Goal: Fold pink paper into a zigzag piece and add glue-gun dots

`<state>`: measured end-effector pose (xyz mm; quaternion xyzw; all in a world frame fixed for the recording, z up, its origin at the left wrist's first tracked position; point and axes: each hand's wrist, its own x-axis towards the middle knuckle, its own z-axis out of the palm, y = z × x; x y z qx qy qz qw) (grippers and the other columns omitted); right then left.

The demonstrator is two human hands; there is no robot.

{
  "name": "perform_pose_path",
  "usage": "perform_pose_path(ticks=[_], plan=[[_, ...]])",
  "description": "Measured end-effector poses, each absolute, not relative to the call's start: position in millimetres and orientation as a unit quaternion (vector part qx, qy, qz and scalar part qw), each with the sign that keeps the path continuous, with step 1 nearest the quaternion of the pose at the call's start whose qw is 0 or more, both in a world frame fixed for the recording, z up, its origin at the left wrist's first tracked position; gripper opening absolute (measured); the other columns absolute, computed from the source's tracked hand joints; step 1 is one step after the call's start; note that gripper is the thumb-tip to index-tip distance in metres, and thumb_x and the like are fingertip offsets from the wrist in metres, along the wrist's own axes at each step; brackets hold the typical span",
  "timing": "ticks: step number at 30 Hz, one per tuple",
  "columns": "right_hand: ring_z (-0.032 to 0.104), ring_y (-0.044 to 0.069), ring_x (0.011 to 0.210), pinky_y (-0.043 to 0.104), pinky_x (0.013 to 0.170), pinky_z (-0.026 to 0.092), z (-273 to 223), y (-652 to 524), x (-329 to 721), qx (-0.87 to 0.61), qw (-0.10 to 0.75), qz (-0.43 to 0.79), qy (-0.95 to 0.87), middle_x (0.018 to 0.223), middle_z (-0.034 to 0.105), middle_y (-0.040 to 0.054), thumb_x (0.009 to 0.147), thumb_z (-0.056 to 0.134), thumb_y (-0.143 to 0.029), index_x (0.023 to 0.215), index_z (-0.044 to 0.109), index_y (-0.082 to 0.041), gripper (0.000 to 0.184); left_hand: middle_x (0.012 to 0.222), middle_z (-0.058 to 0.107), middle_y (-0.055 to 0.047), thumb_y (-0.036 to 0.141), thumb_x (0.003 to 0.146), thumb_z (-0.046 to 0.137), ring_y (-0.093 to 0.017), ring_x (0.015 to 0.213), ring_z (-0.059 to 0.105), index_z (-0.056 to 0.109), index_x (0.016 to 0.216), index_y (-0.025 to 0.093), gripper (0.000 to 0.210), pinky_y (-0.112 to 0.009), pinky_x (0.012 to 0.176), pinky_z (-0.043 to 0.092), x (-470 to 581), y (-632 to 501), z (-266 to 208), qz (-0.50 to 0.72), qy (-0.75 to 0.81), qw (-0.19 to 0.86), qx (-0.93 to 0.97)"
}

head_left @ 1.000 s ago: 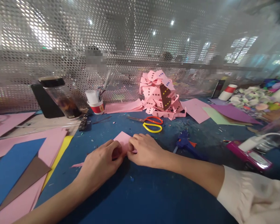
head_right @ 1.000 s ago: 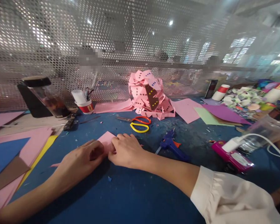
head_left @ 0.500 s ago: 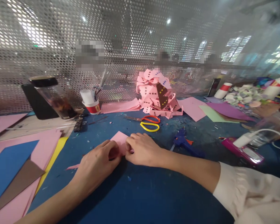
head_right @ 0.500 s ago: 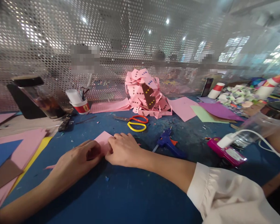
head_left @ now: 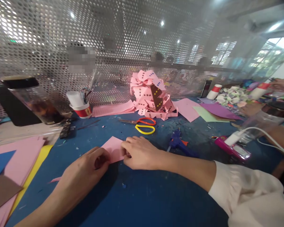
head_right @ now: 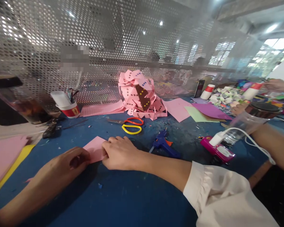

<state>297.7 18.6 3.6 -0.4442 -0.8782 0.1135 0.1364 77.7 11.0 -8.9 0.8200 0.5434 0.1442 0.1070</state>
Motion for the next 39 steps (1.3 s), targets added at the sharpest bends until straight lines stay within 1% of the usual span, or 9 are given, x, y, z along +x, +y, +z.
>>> perform_pose_path(ticks=[2, 5, 9, 15, 19, 24, 29, 34, 39], plan=[[0.057, 0.021, 0.09, 0.034, 0.08, 0.041, 4, 19, 299, -0.444, 0.136, 0.124, -0.877, 0.096, 0.063, 0.0044, 0.079, 0.054, -0.025, 0.091, 0.059, -0.021, 0.013, 0.082, 0.067, 0.0, 0.022, 0.084, 0.046, -0.019, 0.073, 0.062, 0.06, 0.089, 0.022, 0.015, -0.029, 0.065, 0.043, 77, 11, -6, 0.137, 0.548, 0.129, 0.815], [0.057, 0.019, 0.088, 0.032, 0.078, 0.04, 6, 20, 301, -0.445, 0.131, 0.14, -0.875, 0.094, 0.063, 0.0043, 0.08, 0.054, -0.023, 0.09, 0.06, -0.021, 0.012, 0.083, 0.067, -0.001, 0.025, 0.082, 0.049, -0.02, 0.077, 0.063, 0.061, 0.087, 0.021, 0.014, -0.031, 0.07, 0.044, 75, 13, -3, 0.123, 0.564, 0.158, 0.801], [0.057, 0.018, 0.086, 0.03, 0.075, 0.04, 8, 21, 304, -0.444, 0.132, 0.156, -0.872, 0.093, 0.064, 0.0034, 0.078, 0.055, -0.019, 0.089, 0.06, -0.021, 0.012, 0.087, 0.068, -0.002, 0.028, 0.081, 0.05, -0.02, 0.078, 0.062, 0.062, 0.089, 0.023, 0.016, -0.031, 0.07, 0.044, 72, 14, -4, 0.131, 0.573, 0.181, 0.788], [0.057, 0.015, 0.082, 0.027, 0.075, 0.04, 13, 23, 309, -0.437, 0.129, 0.185, -0.871, 0.09, 0.064, 0.0028, 0.076, 0.054, -0.015, 0.088, 0.061, -0.02, 0.015, 0.089, 0.067, -0.002, 0.023, 0.081, 0.048, -0.02, 0.081, 0.062, 0.062, 0.089, 0.022, 0.016, -0.031, 0.073, 0.044, 67, 15, -8, 0.136, 0.553, 0.208, 0.795], [0.058, 0.015, 0.083, 0.026, 0.072, 0.04, 16, 25, 313, -0.436, 0.116, 0.194, -0.871, 0.092, 0.064, 0.0033, 0.076, 0.053, -0.014, 0.089, 0.062, -0.02, 0.017, 0.086, 0.067, -0.003, 0.024, 0.081, 0.048, -0.02, 0.077, 0.061, 0.062, 0.088, 0.021, 0.016, -0.032, 0.071, 0.043, 66, 15, -5, 0.128, 0.554, 0.209, 0.795], [0.058, 0.016, 0.082, 0.026, 0.069, 0.038, 20, 27, 315, -0.437, 0.093, 0.203, -0.871, 0.094, 0.065, 0.0039, 0.076, 0.054, -0.013, 0.089, 0.062, -0.02, 0.017, 0.087, 0.068, -0.003, 0.023, 0.081, 0.046, -0.019, 0.077, 0.061, 0.062, 0.09, 0.019, 0.019, -0.03, 0.071, 0.042, 66, 13, 5, 0.109, 0.562, 0.23, 0.787], [0.058, 0.016, 0.083, 0.026, 0.068, 0.038, 20, 28, 318, -0.431, 0.087, 0.21, -0.873, 0.094, 0.065, 0.0031, 0.076, 0.054, -0.013, 0.09, 0.062, -0.02, 0.017, 0.082, 0.069, -0.001, 0.026, 0.077, 0.048, -0.02, 0.073, 0.062, 0.066, 0.086, 0.022, 0.021, -0.029, 0.067, 0.042, 63, 15, 6, 0.11, 0.573, 0.231, 0.778], [0.058, 0.016, 0.084, 0.025, 0.067, 0.037, 18, 30, 324, -0.426, 0.081, 0.203, -0.878, 0.097, 0.064, 0.0031, 0.078, 0.053, -0.014, 0.091, 0.061, -0.021, 0.018, 0.081, 0.071, 0.0, 0.027, 0.075, 0.048, -0.021, 0.074, 0.064, 0.067, 0.084, 0.024, 0.021, -0.029, 0.066, 0.042, 54, 20, 3, 0.1, 0.575, 0.222, 0.781], [0.057, 0.013, 0.077, 0.024, 0.063, 0.036, 24, 34, 332, -0.427, 0.051, 0.216, -0.876, 0.095, 0.064, 0.0022, 0.077, 0.051, -0.013, 0.091, 0.061, -0.021, 0.019, 0.08, 0.071, 0.001, 0.029, 0.076, 0.05, -0.021, 0.074, 0.065, 0.068, 0.083, 0.026, 0.02, -0.029, 0.067, 0.043, 46, 24, 5, 0.079, 0.568, 0.213, 0.791]])
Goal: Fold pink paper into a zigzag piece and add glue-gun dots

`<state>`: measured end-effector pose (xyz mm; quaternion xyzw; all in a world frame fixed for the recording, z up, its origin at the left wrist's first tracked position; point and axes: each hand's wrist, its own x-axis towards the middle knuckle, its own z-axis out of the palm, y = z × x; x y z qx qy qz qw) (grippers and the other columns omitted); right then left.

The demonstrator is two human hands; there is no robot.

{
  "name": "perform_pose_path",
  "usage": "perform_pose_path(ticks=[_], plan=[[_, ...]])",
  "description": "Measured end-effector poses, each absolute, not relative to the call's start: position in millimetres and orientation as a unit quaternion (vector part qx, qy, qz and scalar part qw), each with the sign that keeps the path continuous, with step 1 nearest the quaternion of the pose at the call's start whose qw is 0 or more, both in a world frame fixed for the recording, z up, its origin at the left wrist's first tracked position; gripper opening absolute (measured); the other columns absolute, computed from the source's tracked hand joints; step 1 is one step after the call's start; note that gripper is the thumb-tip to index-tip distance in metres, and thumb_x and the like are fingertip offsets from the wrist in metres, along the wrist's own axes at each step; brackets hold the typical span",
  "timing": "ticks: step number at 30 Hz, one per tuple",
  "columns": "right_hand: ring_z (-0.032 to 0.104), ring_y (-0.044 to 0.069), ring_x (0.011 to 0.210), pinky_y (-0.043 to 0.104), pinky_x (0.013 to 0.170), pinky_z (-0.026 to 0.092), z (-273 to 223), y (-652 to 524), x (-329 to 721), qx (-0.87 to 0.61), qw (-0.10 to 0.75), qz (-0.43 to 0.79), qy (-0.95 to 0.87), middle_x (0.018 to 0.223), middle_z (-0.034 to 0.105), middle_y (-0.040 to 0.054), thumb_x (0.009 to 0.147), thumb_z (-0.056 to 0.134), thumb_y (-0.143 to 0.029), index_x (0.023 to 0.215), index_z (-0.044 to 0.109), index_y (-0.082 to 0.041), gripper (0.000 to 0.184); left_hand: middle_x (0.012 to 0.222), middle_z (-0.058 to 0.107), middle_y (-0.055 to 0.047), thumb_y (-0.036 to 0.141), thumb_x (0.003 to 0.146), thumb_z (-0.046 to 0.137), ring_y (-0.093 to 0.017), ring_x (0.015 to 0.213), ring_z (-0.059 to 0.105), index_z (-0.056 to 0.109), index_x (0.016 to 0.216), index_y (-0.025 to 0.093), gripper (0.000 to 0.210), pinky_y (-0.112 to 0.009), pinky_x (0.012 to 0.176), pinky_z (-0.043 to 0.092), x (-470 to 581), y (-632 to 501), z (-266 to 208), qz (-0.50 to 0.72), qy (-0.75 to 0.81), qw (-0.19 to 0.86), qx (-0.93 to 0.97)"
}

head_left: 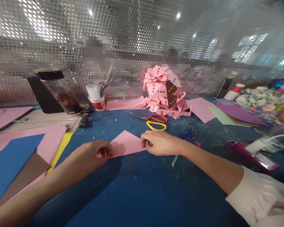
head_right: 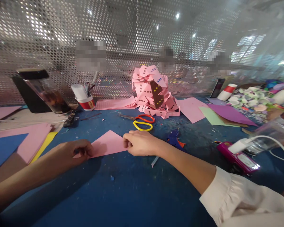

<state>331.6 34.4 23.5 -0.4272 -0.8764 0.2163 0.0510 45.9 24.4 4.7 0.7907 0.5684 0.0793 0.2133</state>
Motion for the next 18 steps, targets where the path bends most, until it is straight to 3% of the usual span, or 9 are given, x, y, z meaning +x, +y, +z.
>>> perform_pose_path(ticks=[10, 18], plan=[[0.057, 0.013, 0.077, 0.024, 0.064, 0.037, 29, 39, 338, -0.424, 0.025, 0.224, -0.877, 0.095, 0.064, 0.0016, 0.076, 0.052, -0.011, 0.091, 0.062, -0.02, 0.021, 0.085, 0.072, -0.001, 0.023, 0.073, 0.049, -0.02, 0.077, 0.065, 0.069, 0.083, 0.025, 0.022, -0.027, 0.069, 0.045, 39, 34, 16, 0.016, 0.528, 0.226, 0.818], [0.056, 0.013, 0.082, 0.024, 0.075, 0.04, 5, 28, 309, -0.37, 0.172, 0.193, -0.892, 0.092, 0.062, 0.002, 0.087, 0.057, -0.014, 0.095, 0.067, -0.02, 0.014, 0.085, 0.069, -0.001, 0.022, 0.085, 0.047, -0.019, 0.077, 0.064, 0.067, 0.084, 0.024, 0.019, -0.027, 0.07, 0.045, 57, 15, 15, 0.088, 0.486, 0.173, 0.852]])
